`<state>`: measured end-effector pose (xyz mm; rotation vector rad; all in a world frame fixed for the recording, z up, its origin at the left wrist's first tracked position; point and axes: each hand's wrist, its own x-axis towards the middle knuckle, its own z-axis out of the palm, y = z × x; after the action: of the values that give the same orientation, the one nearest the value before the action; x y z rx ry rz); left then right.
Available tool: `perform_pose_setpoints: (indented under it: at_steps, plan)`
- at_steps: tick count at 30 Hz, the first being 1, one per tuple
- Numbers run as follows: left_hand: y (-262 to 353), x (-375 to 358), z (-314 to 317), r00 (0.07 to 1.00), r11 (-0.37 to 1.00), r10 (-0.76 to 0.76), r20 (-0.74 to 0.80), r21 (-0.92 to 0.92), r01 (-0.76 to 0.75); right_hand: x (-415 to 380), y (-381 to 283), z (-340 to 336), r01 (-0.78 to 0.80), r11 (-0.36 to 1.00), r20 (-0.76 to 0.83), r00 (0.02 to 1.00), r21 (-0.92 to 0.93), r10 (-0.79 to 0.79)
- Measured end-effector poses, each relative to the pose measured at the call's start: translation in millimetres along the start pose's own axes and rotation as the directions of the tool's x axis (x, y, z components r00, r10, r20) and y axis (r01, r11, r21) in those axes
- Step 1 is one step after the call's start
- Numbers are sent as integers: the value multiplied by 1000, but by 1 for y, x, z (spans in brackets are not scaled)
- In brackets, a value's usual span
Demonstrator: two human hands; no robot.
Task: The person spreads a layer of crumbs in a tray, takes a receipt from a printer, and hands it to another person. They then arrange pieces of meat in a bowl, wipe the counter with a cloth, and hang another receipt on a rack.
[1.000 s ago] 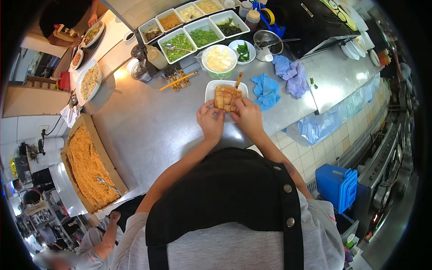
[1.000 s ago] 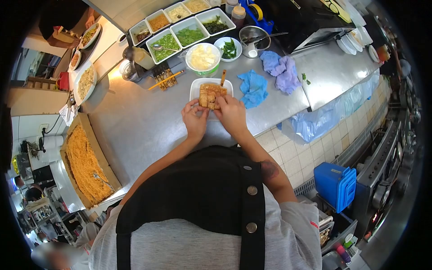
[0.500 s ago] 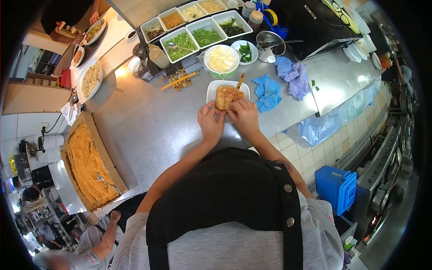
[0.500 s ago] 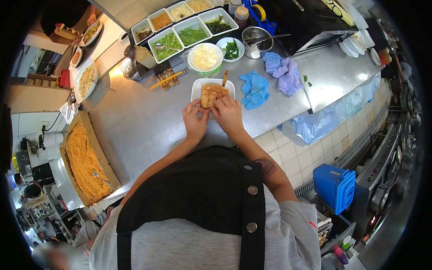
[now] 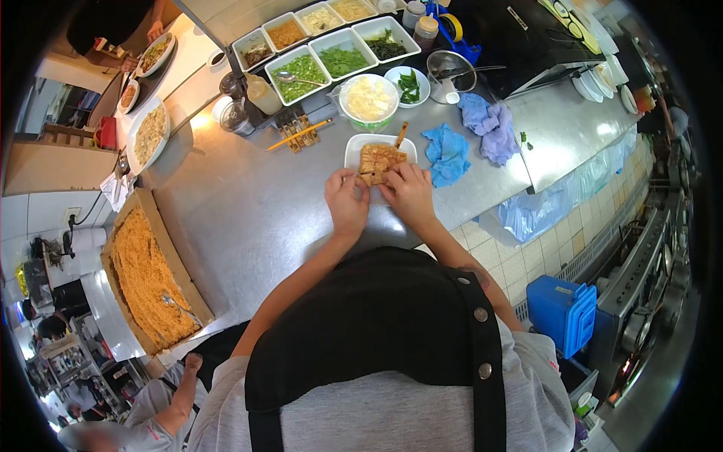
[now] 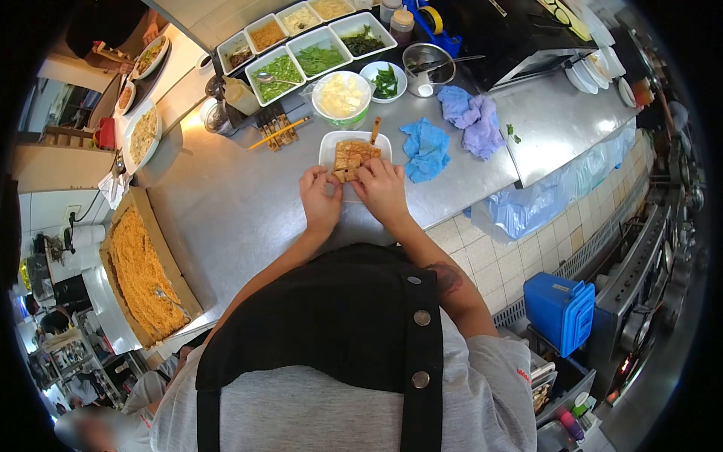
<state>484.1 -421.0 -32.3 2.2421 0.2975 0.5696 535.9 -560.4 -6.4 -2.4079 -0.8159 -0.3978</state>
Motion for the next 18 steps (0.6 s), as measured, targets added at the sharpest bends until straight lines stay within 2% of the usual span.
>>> perform_pose_setpoints:
  at_steps: [5,9,18]
  plan:
    - [-5,-1,0,999,998,5,46,66,-8,1,2,5,65,998,-18,998,28,-64]
    - [3,1,-5,998,978,23,65,207,-36,0,3,5,108,994,-29,994,20,-108]
    - [16,8,-12,979,945,151,137,271,-183,-2,12,2,58,995,-20,998,87,-56]
